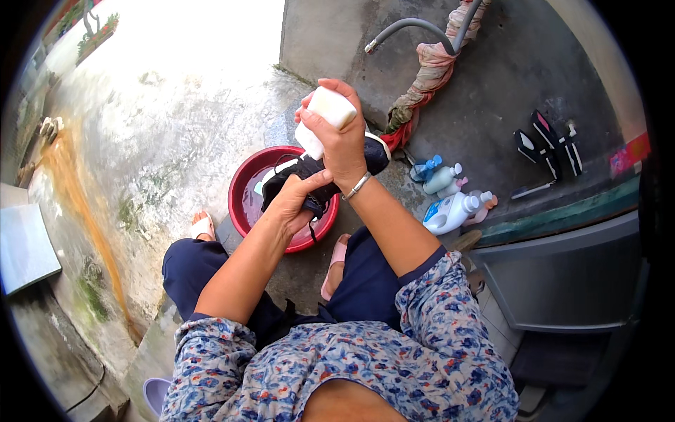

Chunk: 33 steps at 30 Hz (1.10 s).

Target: The person cleans a shoe using a brush and soapy water in a red basin, then applies a cleaning paste with a cloth to the white sole and upper, and finally brushes the shoe again to finish.

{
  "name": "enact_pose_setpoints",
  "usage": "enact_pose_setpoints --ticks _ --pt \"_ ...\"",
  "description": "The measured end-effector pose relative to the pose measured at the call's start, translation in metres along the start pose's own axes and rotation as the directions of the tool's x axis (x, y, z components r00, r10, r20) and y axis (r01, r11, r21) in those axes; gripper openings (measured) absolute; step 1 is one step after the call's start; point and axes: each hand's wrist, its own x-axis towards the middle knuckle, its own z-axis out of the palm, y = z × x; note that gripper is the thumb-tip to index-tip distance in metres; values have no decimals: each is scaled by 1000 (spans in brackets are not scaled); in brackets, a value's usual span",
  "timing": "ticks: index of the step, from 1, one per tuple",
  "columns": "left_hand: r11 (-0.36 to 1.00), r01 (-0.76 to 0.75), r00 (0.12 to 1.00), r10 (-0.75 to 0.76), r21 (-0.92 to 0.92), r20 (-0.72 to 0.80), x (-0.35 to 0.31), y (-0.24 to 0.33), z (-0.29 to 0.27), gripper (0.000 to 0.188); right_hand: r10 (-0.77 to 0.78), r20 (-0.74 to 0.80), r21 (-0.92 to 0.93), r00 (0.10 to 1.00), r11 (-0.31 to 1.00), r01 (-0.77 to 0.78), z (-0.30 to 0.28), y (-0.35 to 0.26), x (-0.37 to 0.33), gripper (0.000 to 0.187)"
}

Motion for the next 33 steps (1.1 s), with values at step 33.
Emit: enact_pose_setpoints --ticks 33 --pt "990 30 961 -67 -139 -267 20 43 -22 29 -51 321 -148 946 984 103 -41 -21 -2 37"
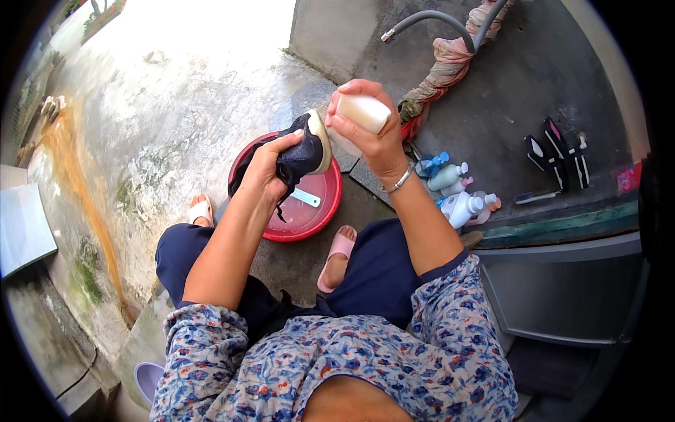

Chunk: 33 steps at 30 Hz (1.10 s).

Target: The person cleans a shoe using a brush and soapy water in a red basin, then applies a cleaning paste with a cloth to the white sole and upper, and finally brushes the shoe again to finish.

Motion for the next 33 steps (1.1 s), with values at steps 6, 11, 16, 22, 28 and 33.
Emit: enact_pose_setpoints --ticks 6,11,16,22,28,33 --pt "1000 1 999 -2 -13 -37 10 -12 -7 28 -69 -58 7 996 998 70 15 -7 -4 35" --pt "990 124 992 -127 72 28 -3 -25 -2 24 53 61 73 997 996 -57 14 0 16 38" --pt "985 166 983 -169 47 71 -4 -13 -2 24 -39 143 182 989 983 13 11 -6 2 39" --pt "981 193 978 -195 31 74 -4 -17 -4 22 86 130 254 988 960 -117 11 -10 9 33" --pt "979 203 979 -204 26 33 -4 -18 -5 23 108 154 222 982 965 -141 11 -2 11 30" --pt "982 185 981 -182 -46 63 -2 -15 -6 26 95 247 145 964 980 -134 18 -5 0 29"
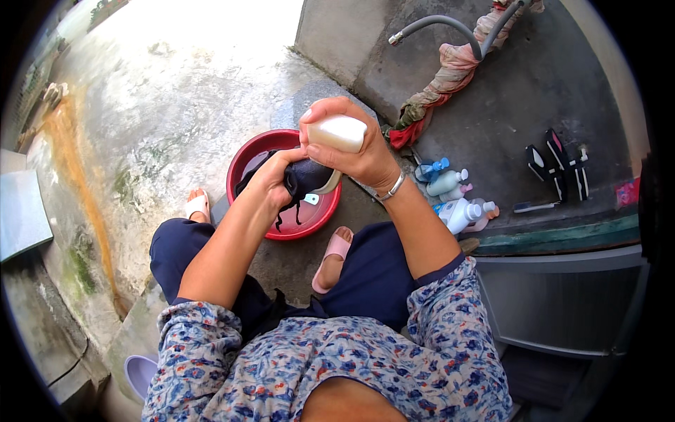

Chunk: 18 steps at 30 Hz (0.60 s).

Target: The person cleans a shoe using a brush and soapy water in a red basin, then applies a cleaning paste with a cloth to the white sole and upper, and finally brushes the shoe again to finish.

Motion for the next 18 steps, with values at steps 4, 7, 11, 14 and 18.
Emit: enact_pose_setpoints --ticks 4,7,11,14,18 --pt "994 -56 998 57 -91 10 5 2 -5 30 -31 63 -83 998 996 36 4 -3 3 34" --pt "969 -75 995 89 -235 49 7 19 -8 24 78 112 -247 991 968 -48 8 -6 -10 36" --pt "958 -97 995 98 -270 -8 9 24 -6 22 -61 -250 -126 966 992 30 1 -18 -2 40" --pt "949 -63 996 82 -309 47 13 16 -12 25 -210 -299 -122 931 976 181 3 -20 23 37" --pt "905 19 989 46 -426 141 11 20 -14 24 -167 -221 -210 961 970 120 19 -4 26 36"
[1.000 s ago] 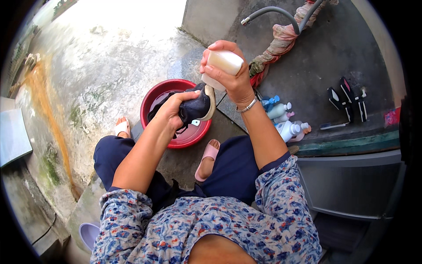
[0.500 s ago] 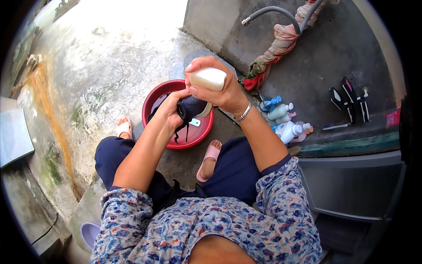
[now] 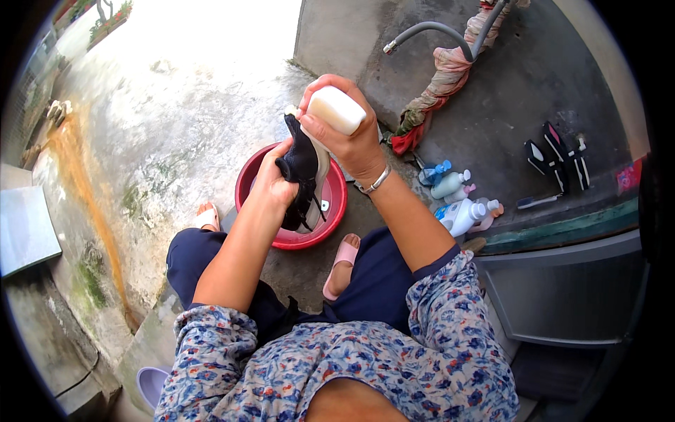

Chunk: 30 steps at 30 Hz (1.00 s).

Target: The person cleans a shoe using a brush and soapy water in a red basin, then applies a cleaning paste with a cloth to the white sole and upper, and finally brushes the shoe again to finish.

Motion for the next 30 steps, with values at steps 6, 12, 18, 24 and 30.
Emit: enact_pose_setpoints --ticks 6,12,18,24,30 --pt "994 -109 991 107 29 78 -1 17 4 26 142 0 -150 990 979 -140 8 9 -46 36" --pt "991 -78 987 62 106 147 -15 8 14 30 614 -69 477 786 712 -515 -35 34 -56 42" --pt "996 -53 981 40 65 191 -19 -1 13 31 644 369 562 670 420 -713 -44 40 -77 51" --pt "998 -12 979 0 62 203 -24 2 16 71 687 404 528 605 365 -767 -35 43 -91 56" --pt "987 45 973 -79 156 216 -14 -3 5 51 782 395 546 481 221 -808 -43 61 -103 33"
